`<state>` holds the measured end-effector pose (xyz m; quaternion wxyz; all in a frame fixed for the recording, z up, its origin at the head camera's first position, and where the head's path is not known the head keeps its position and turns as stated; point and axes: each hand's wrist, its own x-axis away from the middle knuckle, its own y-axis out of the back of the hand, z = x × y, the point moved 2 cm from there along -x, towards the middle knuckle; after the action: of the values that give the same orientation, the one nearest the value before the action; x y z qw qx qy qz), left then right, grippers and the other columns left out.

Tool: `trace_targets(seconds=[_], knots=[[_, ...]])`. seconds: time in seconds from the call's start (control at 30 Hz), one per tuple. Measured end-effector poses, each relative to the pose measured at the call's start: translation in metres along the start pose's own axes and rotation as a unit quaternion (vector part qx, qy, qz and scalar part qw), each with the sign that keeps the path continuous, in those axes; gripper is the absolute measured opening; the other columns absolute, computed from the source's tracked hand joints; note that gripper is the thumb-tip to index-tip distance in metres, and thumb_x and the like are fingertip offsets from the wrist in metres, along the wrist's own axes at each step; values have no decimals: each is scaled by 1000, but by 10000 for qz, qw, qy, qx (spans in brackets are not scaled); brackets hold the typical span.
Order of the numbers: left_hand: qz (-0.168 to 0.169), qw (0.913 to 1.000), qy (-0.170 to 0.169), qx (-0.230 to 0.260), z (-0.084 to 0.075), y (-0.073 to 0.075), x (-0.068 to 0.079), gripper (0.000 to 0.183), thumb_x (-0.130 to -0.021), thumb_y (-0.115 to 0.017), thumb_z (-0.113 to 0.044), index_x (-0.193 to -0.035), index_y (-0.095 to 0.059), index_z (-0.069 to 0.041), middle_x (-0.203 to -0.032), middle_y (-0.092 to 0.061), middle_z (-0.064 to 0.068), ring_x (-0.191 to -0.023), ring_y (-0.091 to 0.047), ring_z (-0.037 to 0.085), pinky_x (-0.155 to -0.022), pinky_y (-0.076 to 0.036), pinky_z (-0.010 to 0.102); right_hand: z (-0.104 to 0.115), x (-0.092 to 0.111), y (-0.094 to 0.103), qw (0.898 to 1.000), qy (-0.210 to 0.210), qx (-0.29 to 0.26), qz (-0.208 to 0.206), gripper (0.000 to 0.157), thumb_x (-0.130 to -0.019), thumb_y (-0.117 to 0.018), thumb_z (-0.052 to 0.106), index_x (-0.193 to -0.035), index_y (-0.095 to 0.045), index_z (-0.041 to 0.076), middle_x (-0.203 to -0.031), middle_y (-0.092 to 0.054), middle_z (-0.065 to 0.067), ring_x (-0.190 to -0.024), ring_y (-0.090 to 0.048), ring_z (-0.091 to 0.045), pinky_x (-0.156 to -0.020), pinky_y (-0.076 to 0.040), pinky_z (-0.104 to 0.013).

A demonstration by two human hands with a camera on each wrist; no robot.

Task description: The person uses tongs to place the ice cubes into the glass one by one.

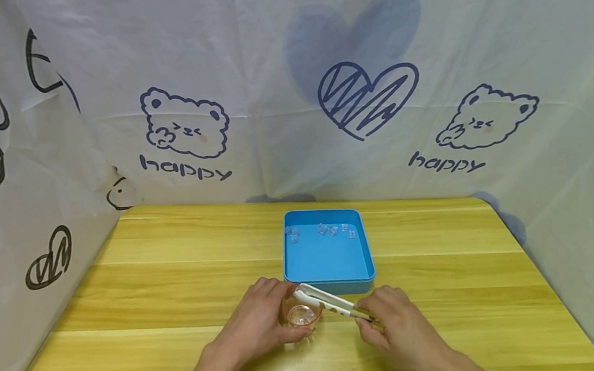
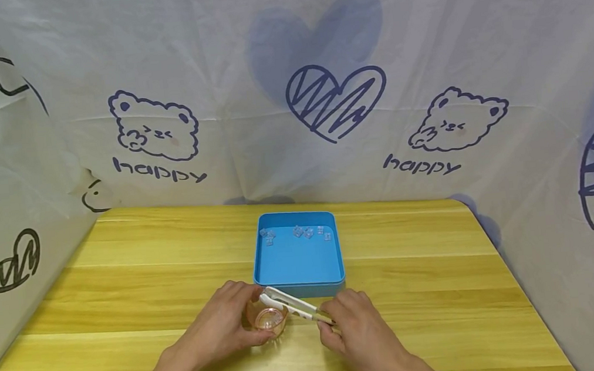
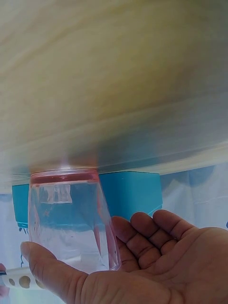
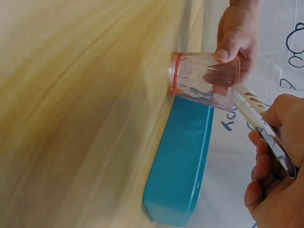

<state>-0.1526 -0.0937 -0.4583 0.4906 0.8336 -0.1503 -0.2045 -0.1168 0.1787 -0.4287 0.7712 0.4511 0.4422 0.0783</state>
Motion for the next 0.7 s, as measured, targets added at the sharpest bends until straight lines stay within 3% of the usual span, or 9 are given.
trace_targets(seconds=[0.7], knots=[[-1,10000,14,-48,0,1,0,75,-76,-90,-57,-133,-66,-14,-121,-69,-3,-112,-58,16,-105,-52,42,1,4,-4,10000,-23,-5,-32,4,-96,-68,18,-99,-70,15,-87,-61,13,-81,-53,-4,-72,-45,-23]])
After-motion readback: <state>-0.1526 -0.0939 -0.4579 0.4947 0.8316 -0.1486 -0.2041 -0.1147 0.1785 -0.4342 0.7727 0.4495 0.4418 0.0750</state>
